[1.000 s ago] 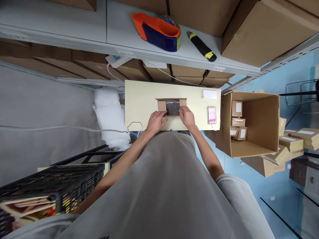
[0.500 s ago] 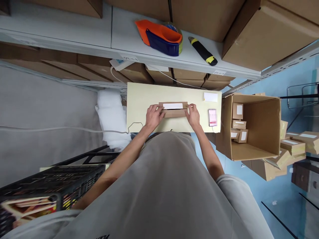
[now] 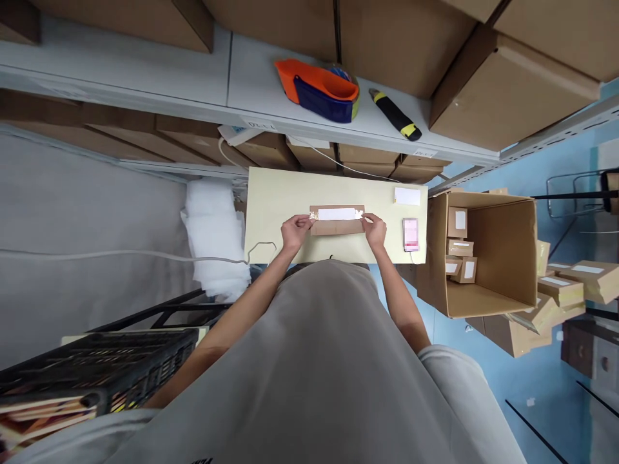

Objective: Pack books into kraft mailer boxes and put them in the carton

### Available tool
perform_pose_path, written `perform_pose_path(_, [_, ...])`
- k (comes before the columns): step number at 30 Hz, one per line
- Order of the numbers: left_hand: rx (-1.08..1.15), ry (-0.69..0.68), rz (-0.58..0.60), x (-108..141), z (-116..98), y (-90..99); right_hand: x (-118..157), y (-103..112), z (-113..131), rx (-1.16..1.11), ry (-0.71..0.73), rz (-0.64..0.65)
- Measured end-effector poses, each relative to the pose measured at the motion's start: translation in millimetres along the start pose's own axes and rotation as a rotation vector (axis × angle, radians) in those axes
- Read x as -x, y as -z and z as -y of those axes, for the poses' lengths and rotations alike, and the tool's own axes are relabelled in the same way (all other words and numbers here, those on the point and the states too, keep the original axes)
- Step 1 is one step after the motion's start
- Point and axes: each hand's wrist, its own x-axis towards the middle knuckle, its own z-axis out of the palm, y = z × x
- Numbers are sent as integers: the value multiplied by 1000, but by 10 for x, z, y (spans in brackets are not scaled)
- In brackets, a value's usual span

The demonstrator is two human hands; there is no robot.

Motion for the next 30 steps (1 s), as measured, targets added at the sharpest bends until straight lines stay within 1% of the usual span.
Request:
perform_pose_path(2, [-14,-25,5,-12,-15,26,20,-17,30,-9,-9,-35])
perform_pose_path(5, [-68,-106,15,-2,-28,102,117,-71,63,35,-32,-60])
perform_pose_path(9, [-182,-198,70,29,27,218,289,-142,67,101,-60,-79])
perform_pose_path(12, [-276,-228,99,-22,5,265,307,-111,120,142,10,-60])
perform_pose_path(14, [-288,-271,77,-118,-155,272,202,-22,277,183,89,-63])
perform_pose_path(15, [-268,-312,56,-179,-300,275,113,46,413,203,151,-89])
perform_pose_path(17, [-181,-433,16,-306,-720,290,-116,225,813,231,331,-193])
perform_pose_path(19, [-52,-574,16,-409,-1264,330,-373,428,1349,262,568,-310])
perform_pose_path(21, [71,-694,14,-475,-1823,391,-612,594,1925,316,739,-388])
perform_pose_path(22, [117,-736,-4,-493,-2068,425,-715,646,2192,358,784,-407])
perform_pose_path(23, [146,-768,-34,-503,-2273,460,-803,674,2429,402,795,-416])
perform_pose_path(24, [171,-785,-57,-505,-2429,494,-875,680,2627,446,771,-408])
perform_pose_path(25, [198,-789,-70,-499,-2533,526,-930,669,2783,499,719,-386])
perform_pose_path(26, [217,-787,-75,-486,-2586,554,-972,652,2898,552,668,-359])
perform_pose_path(27, [235,-776,-68,-468,-2592,579,-1003,637,2976,605,622,-326])
perform_pose_path(28, [251,-759,-54,-444,-2562,599,-1028,632,3022,651,586,-292])
perform_pose_path(30, [287,-705,-23,-382,-2425,623,-1064,667,3044,707,555,-224])
